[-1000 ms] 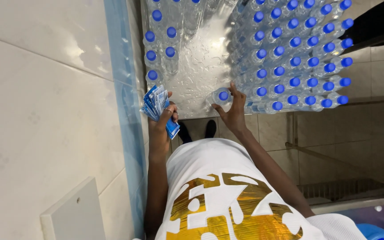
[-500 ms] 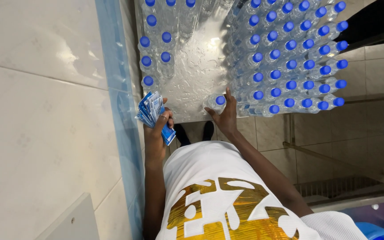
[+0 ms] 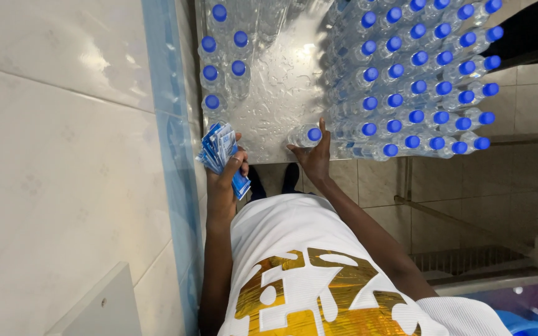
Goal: Manually applying brand labels to plastic water bottles on a production line.
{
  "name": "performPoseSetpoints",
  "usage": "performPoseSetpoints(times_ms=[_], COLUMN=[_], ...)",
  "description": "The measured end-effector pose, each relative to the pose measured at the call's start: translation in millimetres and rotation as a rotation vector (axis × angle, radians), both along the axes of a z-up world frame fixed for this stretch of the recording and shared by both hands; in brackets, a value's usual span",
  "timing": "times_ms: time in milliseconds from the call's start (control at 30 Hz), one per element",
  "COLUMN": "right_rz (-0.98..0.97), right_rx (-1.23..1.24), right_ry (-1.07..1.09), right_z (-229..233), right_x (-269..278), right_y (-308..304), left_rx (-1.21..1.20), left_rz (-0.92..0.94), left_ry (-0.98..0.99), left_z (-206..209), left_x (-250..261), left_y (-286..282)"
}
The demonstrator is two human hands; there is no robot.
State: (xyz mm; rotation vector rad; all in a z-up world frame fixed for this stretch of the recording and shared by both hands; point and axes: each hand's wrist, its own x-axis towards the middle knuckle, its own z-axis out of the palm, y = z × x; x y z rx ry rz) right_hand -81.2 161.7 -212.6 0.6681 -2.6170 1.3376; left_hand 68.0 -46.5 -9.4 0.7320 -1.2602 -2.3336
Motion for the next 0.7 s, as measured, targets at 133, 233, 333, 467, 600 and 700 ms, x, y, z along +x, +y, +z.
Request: performPoseSetpoints(times_ms=[133,233,333,467,600,700], right_rz=[0.076,0.097,0.076,0.060,0.054,0.071], right_rx=[-0.088,-0.092,-0.056,0.033,0.031,0.091], right_ry=[-0.021,-0.119,-0.210,-0.258,-0.283,-0.256], right_z=[-5.6,-7.7,-11.5,-17.2,-19.2,-0.7], right_x=[1.8,4.4,6.9,0.9,-0.2,5.7], right_y=[7.1,6.2,8.5,11.5,8.1,2.0], left_rx=[0.000,0.014,0.022,0.006,0.012,0.051], left_rz=[0.008,0.019,0.043,0.054,0.033,0.001], left_ry=[0.012,0.009,0.020,0.022,0.011,-0.007], left_z=[-2.3,-5.2,2.2,24.3,5.3,-26.7], left_x=[4.5,6.7,6.3,1.7,3.8,9.0], left_y=[4.7,6.3,9.5,7.8,7.2,11.2])
